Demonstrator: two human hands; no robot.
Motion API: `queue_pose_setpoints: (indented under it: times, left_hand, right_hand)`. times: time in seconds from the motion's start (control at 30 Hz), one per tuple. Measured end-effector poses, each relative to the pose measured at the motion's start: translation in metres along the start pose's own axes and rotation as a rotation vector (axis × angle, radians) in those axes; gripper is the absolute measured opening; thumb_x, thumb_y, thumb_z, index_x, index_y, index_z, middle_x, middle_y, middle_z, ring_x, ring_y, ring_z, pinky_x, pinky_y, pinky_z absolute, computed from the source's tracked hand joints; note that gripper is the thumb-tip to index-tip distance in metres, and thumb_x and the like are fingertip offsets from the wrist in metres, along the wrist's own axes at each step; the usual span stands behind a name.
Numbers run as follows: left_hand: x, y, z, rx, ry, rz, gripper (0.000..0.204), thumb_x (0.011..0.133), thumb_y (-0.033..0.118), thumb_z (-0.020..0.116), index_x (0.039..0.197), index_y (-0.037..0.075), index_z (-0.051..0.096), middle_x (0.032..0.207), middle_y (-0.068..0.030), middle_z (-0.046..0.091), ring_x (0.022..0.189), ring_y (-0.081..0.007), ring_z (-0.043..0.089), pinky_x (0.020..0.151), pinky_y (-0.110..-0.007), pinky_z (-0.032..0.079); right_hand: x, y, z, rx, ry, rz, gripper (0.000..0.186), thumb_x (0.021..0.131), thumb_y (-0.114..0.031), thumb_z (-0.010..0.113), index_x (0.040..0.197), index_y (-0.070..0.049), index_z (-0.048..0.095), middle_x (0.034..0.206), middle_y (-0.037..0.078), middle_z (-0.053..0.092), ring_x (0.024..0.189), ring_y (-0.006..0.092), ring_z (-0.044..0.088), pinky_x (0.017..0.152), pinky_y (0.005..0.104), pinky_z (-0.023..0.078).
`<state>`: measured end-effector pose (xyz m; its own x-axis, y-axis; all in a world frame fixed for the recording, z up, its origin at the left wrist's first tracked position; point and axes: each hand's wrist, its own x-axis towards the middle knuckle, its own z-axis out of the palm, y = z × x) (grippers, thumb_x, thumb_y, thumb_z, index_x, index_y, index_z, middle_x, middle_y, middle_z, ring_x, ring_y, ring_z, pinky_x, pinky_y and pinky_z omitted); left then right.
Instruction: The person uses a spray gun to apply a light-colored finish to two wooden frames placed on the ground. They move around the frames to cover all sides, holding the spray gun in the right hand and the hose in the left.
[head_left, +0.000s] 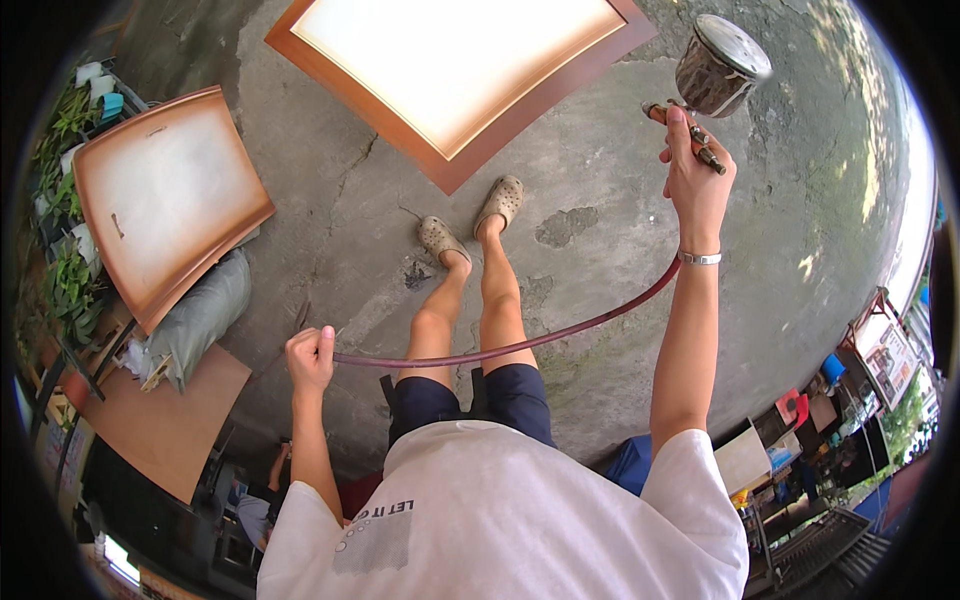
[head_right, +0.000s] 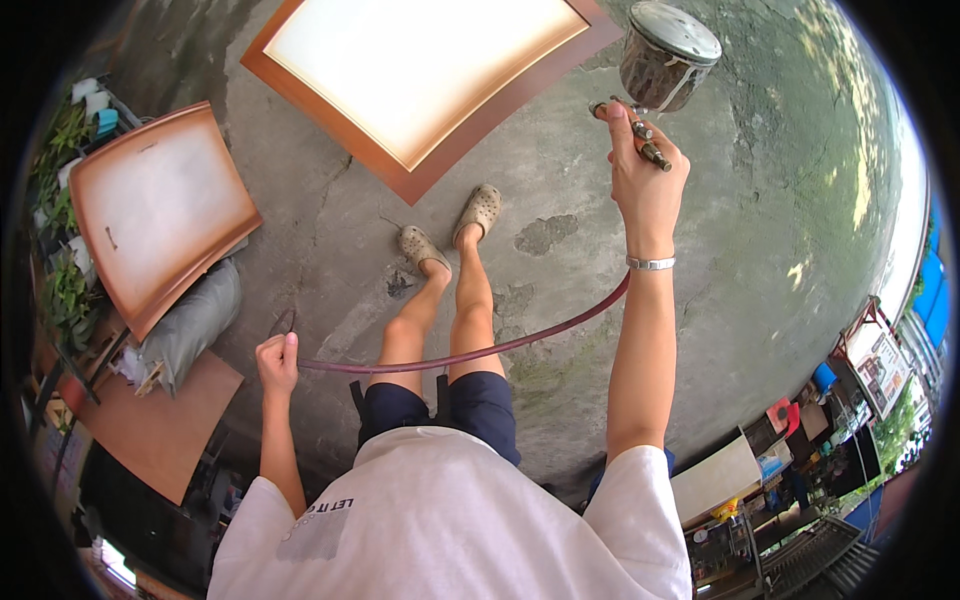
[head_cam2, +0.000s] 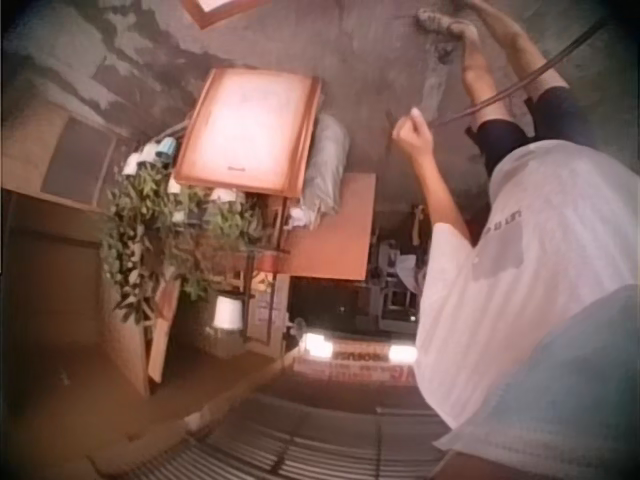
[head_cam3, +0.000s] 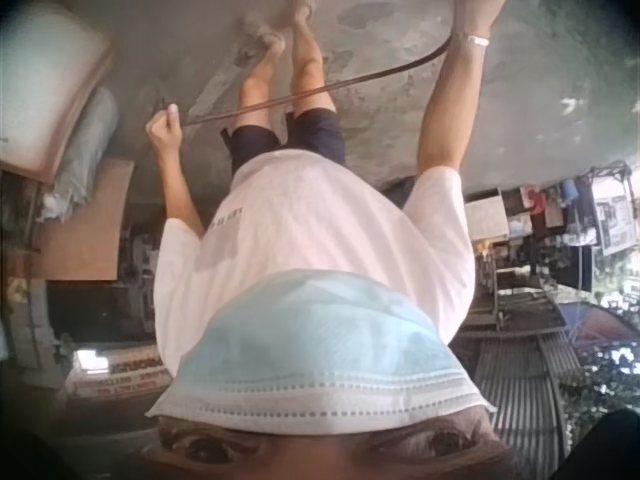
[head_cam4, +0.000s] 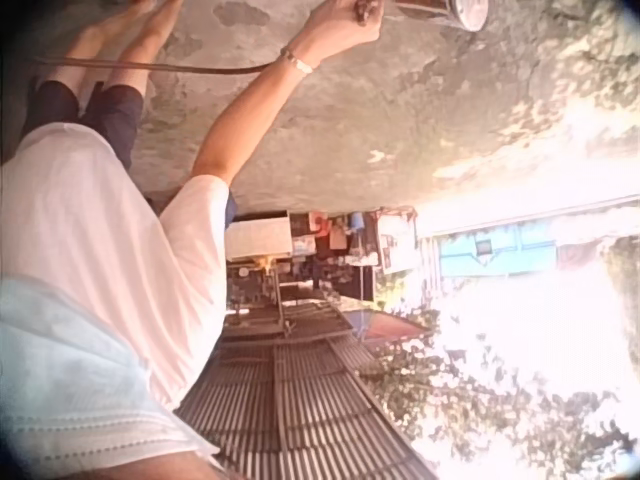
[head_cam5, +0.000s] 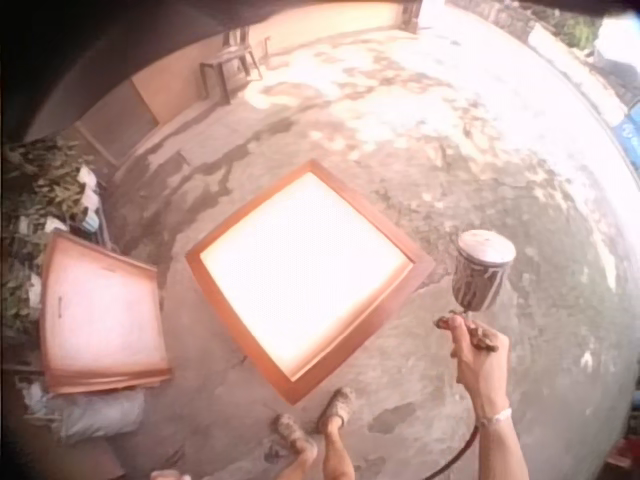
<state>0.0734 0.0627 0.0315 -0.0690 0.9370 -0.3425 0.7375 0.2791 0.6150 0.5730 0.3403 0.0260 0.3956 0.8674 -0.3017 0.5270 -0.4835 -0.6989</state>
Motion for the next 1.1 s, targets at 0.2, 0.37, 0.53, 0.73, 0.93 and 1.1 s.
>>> queue_pose_setpoints:
  times: [0.2, 0.37, 0.53, 0.73, 0.93, 1.1]
  left_hand:
    - [0.02, 0.035, 0.022, -0.035, -0.017, -0.045, 0.05, 0.104, 0.019, 0.063, 0.064, -0.004, 0.043, 0.056, -0.0153, 0.038, 0.049, -0.0274, 0.037, 0.051, -0.043, 0.029]
    - [0.031, 0.056, 0.035, -0.055, -0.008, -0.045, 0.049, 0.105, 0.018, 0.062, 0.065, -0.004, 0.043, 0.057, -0.0147, 0.038, 0.049, -0.0256, 0.037, 0.051, -0.042, 0.029]
    - [0.033, 0.054, 0.036, -0.064, -0.023, -0.049, 0.049, 0.105, 0.017, 0.063, 0.066, -0.004, 0.043, 0.057, -0.0147, 0.038, 0.05, -0.0268, 0.037, 0.051, -0.042, 0.03]
    - [0.011, 0.028, 0.014, -0.027, 0.003, -0.043, 0.048, 0.104, 0.015, 0.063, 0.065, -0.004, 0.042, 0.057, -0.0153, 0.038, 0.048, -0.0282, 0.037, 0.051, -0.043, 0.029]
    - [-0.008, -0.007, -0.025, 0.027, -0.002, -0.02, 0.051, 0.106, 0.017, 0.06, 0.066, -0.005, 0.038, 0.058, -0.0145, 0.033, 0.051, -0.025, 0.033, 0.053, -0.043, 0.027]
    - [-0.015, -0.023, -0.046, 0.073, -0.008, 0.044, 0.048, 0.102, 0.013, 0.063, 0.062, -0.004, 0.042, 0.056, -0.0168, 0.039, 0.048, -0.0311, 0.04, 0.052, -0.044, 0.031]
  right_hand:
    - [0.094, 0.008, -0.032, 0.013, 0.146, -0.073, 0.044, 0.101, -0.053, 0.07, 0.106, -0.012, 0.086, 0.059, 0.0, 0.059, 0.046, 0.0068, 0.052, 0.044, 0.0278, 0.04]
    - [0.159, 0.025, -0.054, -0.015, 0.302, -0.13, 0.05, 0.099, -0.054, 0.072, 0.097, -0.006, 0.084, 0.068, 0.003, 0.07, 0.045, 0.0096, 0.054, 0.043, 0.027, 0.043]
    - [0.15, 0.015, -0.061, 0.027, 0.373, -0.133, 0.044, 0.1, -0.054, 0.071, 0.104, -0.012, 0.086, 0.067, 0.002, 0.067, 0.046, 0.0079, 0.053, 0.042, 0.0261, 0.043]
    - [0.054, 0.012, -0.03, 0.054, 0.159, 0.009, 0.046, 0.102, -0.048, 0.071, 0.104, -0.004, 0.083, 0.068, 0.002, 0.066, 0.046, 0.0078, 0.052, 0.04, 0.0264, 0.038]
    - [-0.075, 0.021, 0.01, 0.085, -0.053, 0.026, 0.048, 0.103, -0.042, 0.072, 0.108, 0.005, 0.079, 0.067, 0.002, 0.066, 0.046, 0.0058, 0.053, 0.04, 0.0245, 0.037]
    - [-0.171, 0.016, 0.033, 0.059, -0.209, -0.045, 0.03, 0.098, -0.028, 0.079, 0.1, 0.002, 0.08, 0.062, 0.013, 0.06, 0.053, 0.0142, 0.054, 0.054, 0.0309, 0.044]
